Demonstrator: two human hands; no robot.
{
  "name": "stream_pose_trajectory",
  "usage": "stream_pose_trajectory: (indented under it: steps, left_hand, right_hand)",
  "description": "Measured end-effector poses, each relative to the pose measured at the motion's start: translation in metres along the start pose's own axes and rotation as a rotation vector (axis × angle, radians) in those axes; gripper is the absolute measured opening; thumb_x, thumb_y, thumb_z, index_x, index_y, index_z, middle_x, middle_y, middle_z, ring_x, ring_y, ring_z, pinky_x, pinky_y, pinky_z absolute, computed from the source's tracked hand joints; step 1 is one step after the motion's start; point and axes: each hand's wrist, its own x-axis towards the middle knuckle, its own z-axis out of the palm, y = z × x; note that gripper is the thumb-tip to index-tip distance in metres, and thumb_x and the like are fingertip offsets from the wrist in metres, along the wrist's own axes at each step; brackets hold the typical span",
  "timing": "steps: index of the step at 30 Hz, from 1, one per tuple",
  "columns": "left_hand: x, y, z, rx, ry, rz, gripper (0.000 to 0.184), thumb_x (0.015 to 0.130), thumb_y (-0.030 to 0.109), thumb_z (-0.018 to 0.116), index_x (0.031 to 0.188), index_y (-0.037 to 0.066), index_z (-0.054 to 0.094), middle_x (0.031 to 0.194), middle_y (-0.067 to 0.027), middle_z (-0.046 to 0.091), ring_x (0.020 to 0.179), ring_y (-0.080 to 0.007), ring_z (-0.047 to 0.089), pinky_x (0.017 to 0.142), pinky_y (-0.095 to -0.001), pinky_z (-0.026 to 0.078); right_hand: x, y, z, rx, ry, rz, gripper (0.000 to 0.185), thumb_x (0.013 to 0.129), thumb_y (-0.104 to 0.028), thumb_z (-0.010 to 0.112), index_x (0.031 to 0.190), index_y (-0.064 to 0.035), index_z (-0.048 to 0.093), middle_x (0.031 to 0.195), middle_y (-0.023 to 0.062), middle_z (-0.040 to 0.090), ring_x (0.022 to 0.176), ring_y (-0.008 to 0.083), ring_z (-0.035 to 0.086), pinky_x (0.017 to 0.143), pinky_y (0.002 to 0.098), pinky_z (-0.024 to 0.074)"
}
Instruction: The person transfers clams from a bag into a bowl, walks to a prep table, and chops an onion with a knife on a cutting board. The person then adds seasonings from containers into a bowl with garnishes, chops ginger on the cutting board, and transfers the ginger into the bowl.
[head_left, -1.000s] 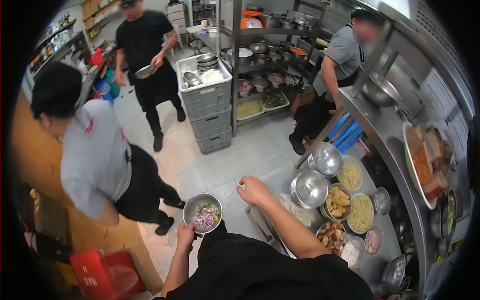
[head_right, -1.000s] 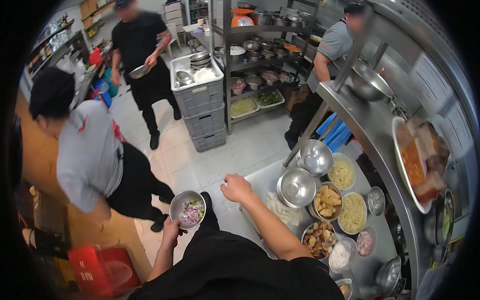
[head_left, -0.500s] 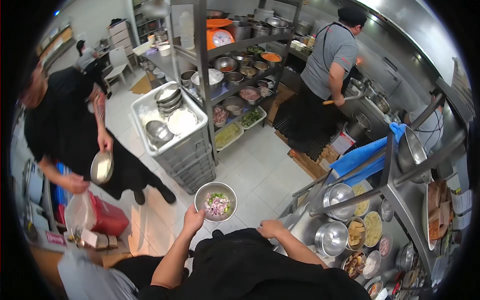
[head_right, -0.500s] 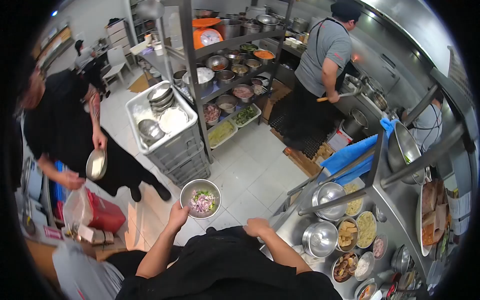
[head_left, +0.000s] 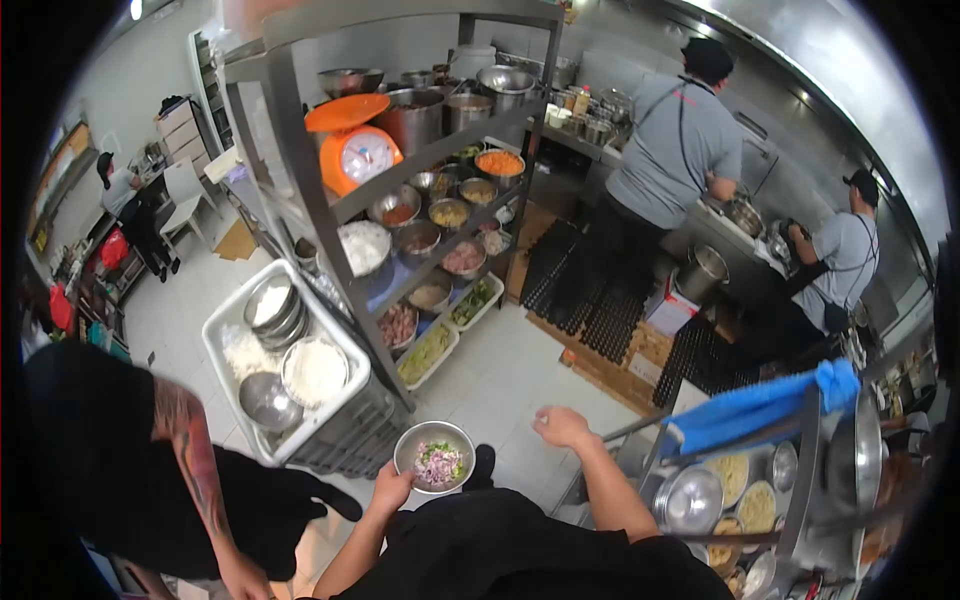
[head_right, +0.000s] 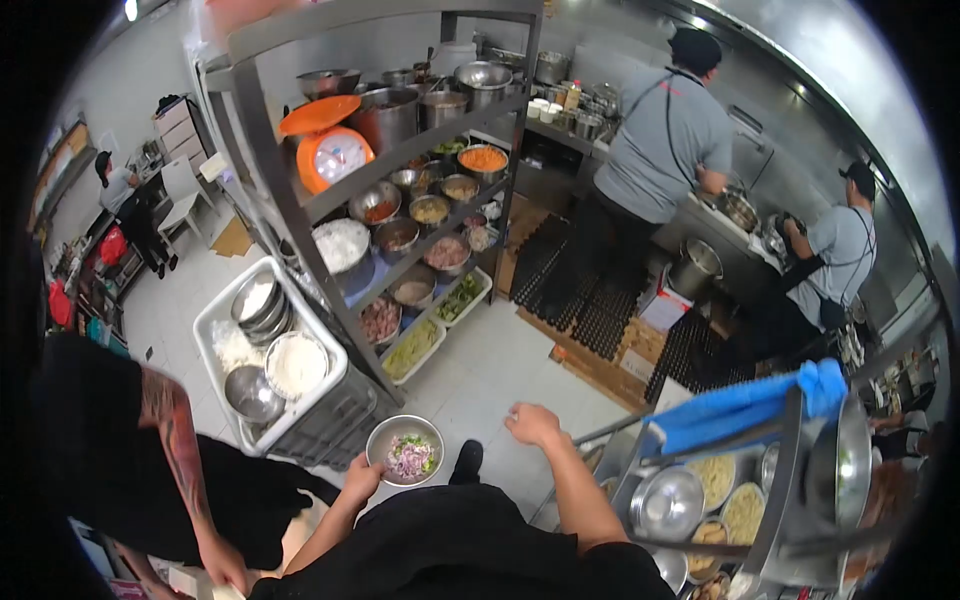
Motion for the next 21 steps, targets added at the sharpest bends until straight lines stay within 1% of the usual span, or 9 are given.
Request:
stream_pose_trajectory:
  steps: [2,6,8,12,13,14,16,20,21]
  left_hand:
    - [0.034,0.023,0.008,-0.023,0.029,-0.011,0.039,0.083,0.01,0.063,0.119,-0.004,0.068,0.108,-0.0183,0.075,0.102,-0.0253,0.07,0.092,-0.0376,0.052]
    - [0.087,0.099,0.028,-0.066,0.078,0.021,0.039,0.082,0.01,0.063,0.118,-0.005,0.068,0.107,-0.0177,0.075,0.1,-0.0247,0.07,0.091,-0.0365,0.052]
    - [0.112,0.126,0.039,-0.151,0.061,0.054,0.039,0.083,0.008,0.063,0.119,-0.005,0.067,0.106,-0.0158,0.075,0.1,-0.0228,0.069,0.09,-0.0352,0.052]
    - [0.158,0.171,0.056,-0.172,0.009,0.053,0.04,0.083,0.006,0.063,0.121,-0.005,0.066,0.108,-0.0149,0.074,0.101,-0.0212,0.068,0.091,-0.034,0.051]
    - [0.168,0.186,0.058,-0.156,-0.025,0.055,0.041,0.083,0.007,0.063,0.122,-0.005,0.066,0.109,-0.015,0.074,0.101,-0.0225,0.069,0.092,-0.0347,0.051]
    - [0.187,0.191,0.062,-0.161,-0.025,0.067,0.041,0.083,0.007,0.063,0.122,-0.005,0.066,0.109,-0.015,0.074,0.101,-0.0225,0.069,0.092,-0.0347,0.051]
    - [0.216,0.213,0.069,-0.126,-0.095,0.069,0.039,0.082,0.007,0.064,0.119,-0.005,0.067,0.107,-0.0151,0.075,0.101,-0.0241,0.069,0.092,-0.036,0.051]
    - [0.267,0.291,0.073,0.119,-0.158,0.134,0.038,0.083,0.016,0.064,0.113,-0.006,0.069,0.103,-0.0198,0.075,0.1,-0.0283,0.071,0.091,-0.0382,0.052]
    - [0.289,0.298,0.076,0.082,-0.192,0.174,0.04,0.083,0.02,0.064,0.114,-0.005,0.069,0.102,-0.0213,0.075,0.098,-0.0295,0.071,0.09,-0.0392,0.053]
  right_hand:
    - [0.048,-0.014,-0.067,0.005,0.146,-0.081,0.048,0.093,-0.041,0.062,0.128,-0.0097,0.067,0.109,0.0166,0.075,0.108,0.0369,0.068,0.095,0.0453,0.0529]
    - [0.118,-0.067,-0.221,0.095,0.395,-0.233,0.049,0.093,-0.033,0.064,0.136,-0.0094,0.059,0.099,0.0137,0.076,0.101,0.0374,0.07,0.089,0.0464,0.0545]
    - [0.152,-0.087,-0.283,0.143,0.502,-0.344,0.056,0.093,-0.028,0.065,0.143,-0.0102,0.05,0.102,0.015,0.075,0.099,0.0392,0.07,0.087,0.0469,0.0547]
    - [0.223,-0.119,-0.384,0.113,0.75,-0.488,0.067,0.091,-0.022,0.067,0.15,-0.0107,0.039,0.12,0.0215,0.068,0.094,0.0344,0.072,0.087,0.0453,0.0551]
    - [0.236,-0.129,-0.409,0.092,0.769,-0.462,0.068,0.091,-0.022,0.067,0.151,-0.0111,0.038,0.122,0.0216,0.067,0.093,0.0304,0.073,0.087,0.0448,0.055]
    - [0.257,-0.133,-0.427,0.079,0.859,-0.496,0.068,0.091,-0.024,0.067,0.151,-0.0108,0.038,0.121,0.0213,0.068,0.096,0.0332,0.072,0.089,0.0453,0.0545]
    - [0.285,-0.148,-0.468,0.123,0.897,-0.429,0.065,0.092,-0.027,0.065,0.148,-0.0087,0.039,0.125,0.0229,0.065,0.114,0.0427,0.065,0.095,0.0507,0.0515]
    - [0.346,-0.162,-0.543,0.245,0.852,-0.262,0.057,0.095,-0.039,0.06,0.14,-0.0046,0.053,0.114,0.0216,0.072,0.114,0.0409,0.066,0.096,0.049,0.0514]
    - [0.368,-0.162,-0.556,0.239,0.86,-0.255,0.057,0.095,-0.039,0.06,0.14,-0.0046,0.053,0.114,0.0216,0.072,0.114,0.0409,0.066,0.096,0.049,0.0514]
